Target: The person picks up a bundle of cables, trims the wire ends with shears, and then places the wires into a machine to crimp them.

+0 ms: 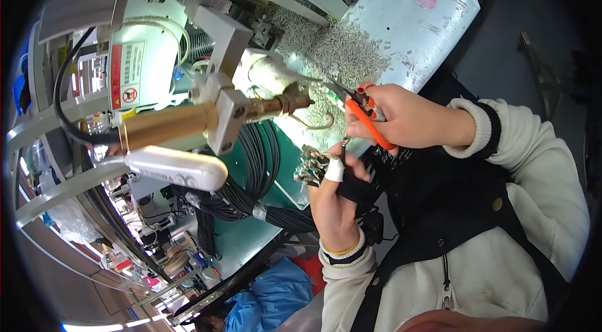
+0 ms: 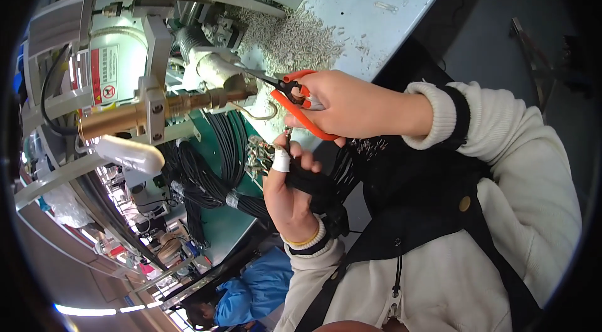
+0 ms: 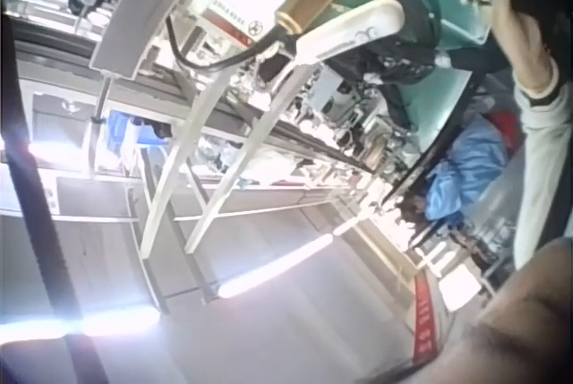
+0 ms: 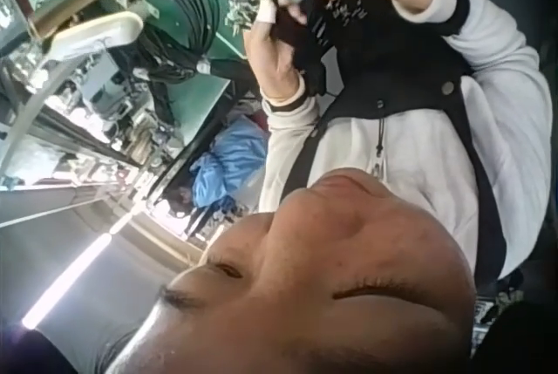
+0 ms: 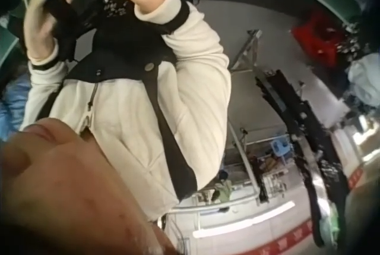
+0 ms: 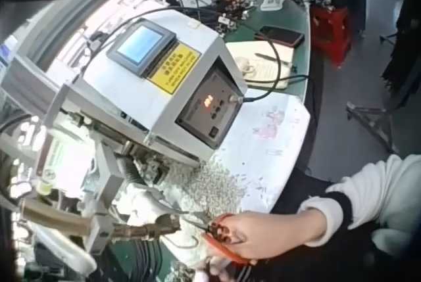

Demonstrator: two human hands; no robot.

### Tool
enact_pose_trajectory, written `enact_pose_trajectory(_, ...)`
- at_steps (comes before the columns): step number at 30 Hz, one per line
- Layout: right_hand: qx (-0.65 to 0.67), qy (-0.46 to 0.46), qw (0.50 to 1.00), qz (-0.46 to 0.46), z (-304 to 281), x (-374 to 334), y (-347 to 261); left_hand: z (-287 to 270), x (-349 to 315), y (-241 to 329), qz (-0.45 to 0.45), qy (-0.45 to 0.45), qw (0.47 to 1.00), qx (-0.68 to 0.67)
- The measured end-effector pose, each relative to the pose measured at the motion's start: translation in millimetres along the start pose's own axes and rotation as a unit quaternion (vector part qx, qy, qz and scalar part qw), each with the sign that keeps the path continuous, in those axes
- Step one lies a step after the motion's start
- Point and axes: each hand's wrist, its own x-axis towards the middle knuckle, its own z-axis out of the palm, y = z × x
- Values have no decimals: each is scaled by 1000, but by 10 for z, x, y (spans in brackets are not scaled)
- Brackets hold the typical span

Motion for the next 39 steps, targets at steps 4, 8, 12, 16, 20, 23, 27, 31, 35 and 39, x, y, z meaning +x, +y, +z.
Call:
enact_pose_trajectory(4, -214, 120, 926, -288, 46, -9, 218, 9, -150, -174, 140, 45, 975, 168)
enact_pose_trajectory(8, -287, -18, 929, -234, 174, -214, -67, 37, -297, -239, 167, 21, 956, 242)
enact_pose_trajectory(12, -49, -46, 996, 59, 224, -253, -151, 10, -336, -254, 130, 39, 969, 206)
enact_pose_trajectory(16, -216, 84, 952, -199, 302, -209, 106, 55, -366, -224, 129, 13, 978, 161)
enact_pose_trajectory(20, -484, 159, 730, -456, 252, -292, 145, 41, -379, -173, 120, 53, 978, 160)
enact_pose_trajectory(23, -533, 95, 674, -502, 203, -366, 231, 56, -386, -142, 107, 18, 988, 113)
enact_pose_trajectory(27, -335, 49, 838, -428, 140, -283, 339, 4, -393, -117, 58, -22, 998, 22)
enact_pose_trajectory(31, -210, -5, 936, -284, 148, -332, 245, -79, -347, -137, 25, -43, 998, -27)
enact_pose_trajectory(35, -344, 48, 840, -417, 178, -276, 286, -32, -336, -149, 26, -2, 999, 46)
enact_pose_trajectory(39, -513, 41, 774, -370, 194, -408, 207, 68, -346, -206, 62, 56, 989, 123)
